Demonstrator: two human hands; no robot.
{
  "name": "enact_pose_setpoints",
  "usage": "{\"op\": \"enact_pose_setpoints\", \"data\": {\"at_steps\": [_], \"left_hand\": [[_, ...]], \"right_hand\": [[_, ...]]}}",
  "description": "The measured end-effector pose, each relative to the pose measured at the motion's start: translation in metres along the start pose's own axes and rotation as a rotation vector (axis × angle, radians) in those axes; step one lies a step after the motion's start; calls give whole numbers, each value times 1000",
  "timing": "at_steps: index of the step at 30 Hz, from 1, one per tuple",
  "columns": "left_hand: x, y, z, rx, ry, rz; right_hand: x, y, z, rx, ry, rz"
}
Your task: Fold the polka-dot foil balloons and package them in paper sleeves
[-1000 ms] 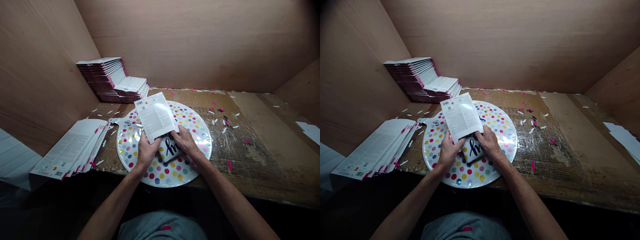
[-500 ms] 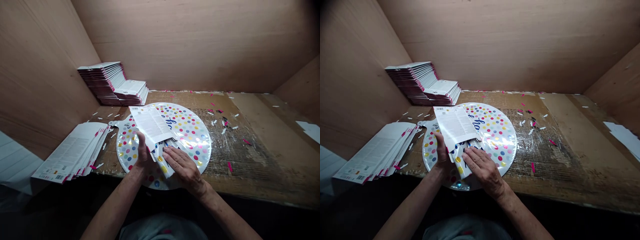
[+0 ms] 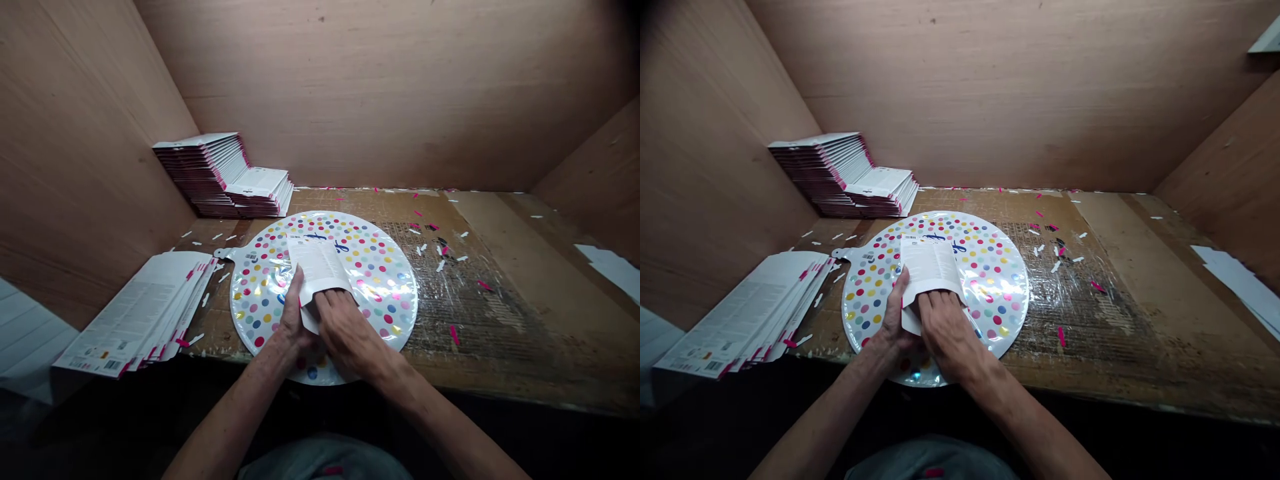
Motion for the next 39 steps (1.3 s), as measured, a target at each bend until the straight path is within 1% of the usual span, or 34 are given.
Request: {"op": "enact_pose_setpoints", "data": {"at_steps": [1,2,3,4,5,6,7,8,9,10,11,12,13,15,17,19,22,26,31,34,36,39], "left_hand": [[1,3,-11,130,6,-27],[1,6,-22,316,21,-58],[-1,10,-34,553,72,-78],[-3,15,-46,817,169,-73],[-5,23,-54,1076,298,-35],[-9,30,-56,1296,432,43],[-11,35,-53,1452,533,162],[-13,37,-44,1543,566,309],[-14,35,-32,1582,512,462],[-13,29,-19,1586,398,597],[-12,21,-7,1576,273,699],[-12,13,1,1563,174,761],[-11,7,7,1557,109,784],[-9,-3,11,1556,63,784],[-10,-8,14,1550,30,798],[-12,-10,16,1544,-8,806],[-17,-13,19,1585,-4,757],[-23,-16,22,1710,79,712],[-23,-17,24,1747,111,711],[-22,-17,24,1753,111,719],[-22,-17,25,1751,101,722],[-22,-16,25,1743,86,720]], "right_hand": [[-14,-5,-2,-7,19,-33],[-30,-8,-4,-21,59,-51],[-45,-9,-5,-41,100,-49],[-59,-9,-4,-61,134,-35],[-71,-9,-4,-73,153,-16],[-80,-8,-3,-70,154,-6],[-86,-8,-4,-48,149,-8],[-89,-8,-7,-11,155,-16],[-91,-7,-13,26,173,-19],[-91,-5,-20,52,196,-12],[-90,-2,-28,60,218,5],[-89,3,-36,49,235,33],[-88,8,-42,27,238,68],[-88,19,-47,-8,197,122],[-90,27,-45,-4,122,129],[-93,30,-38,8,50,96],[-96,29,-31,-10,4,42],[-96,24,-28,-73,-27,4],[-79,22,-24,-160,-69,6],[-70,23,-20,-243,-134,3],[-73,23,-23,-255,-191,13],[-100,18,-38,-92,-289,18]]}}
Point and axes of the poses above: each hand's wrist, its own x-axis towards the middle knuckle, its own z-axis out of the palm, y = z × x, the point moved 5 cm from there along x, towards the middle knuckle, and after that the axes turned 11 degrees about x, right-handed, at the moved point
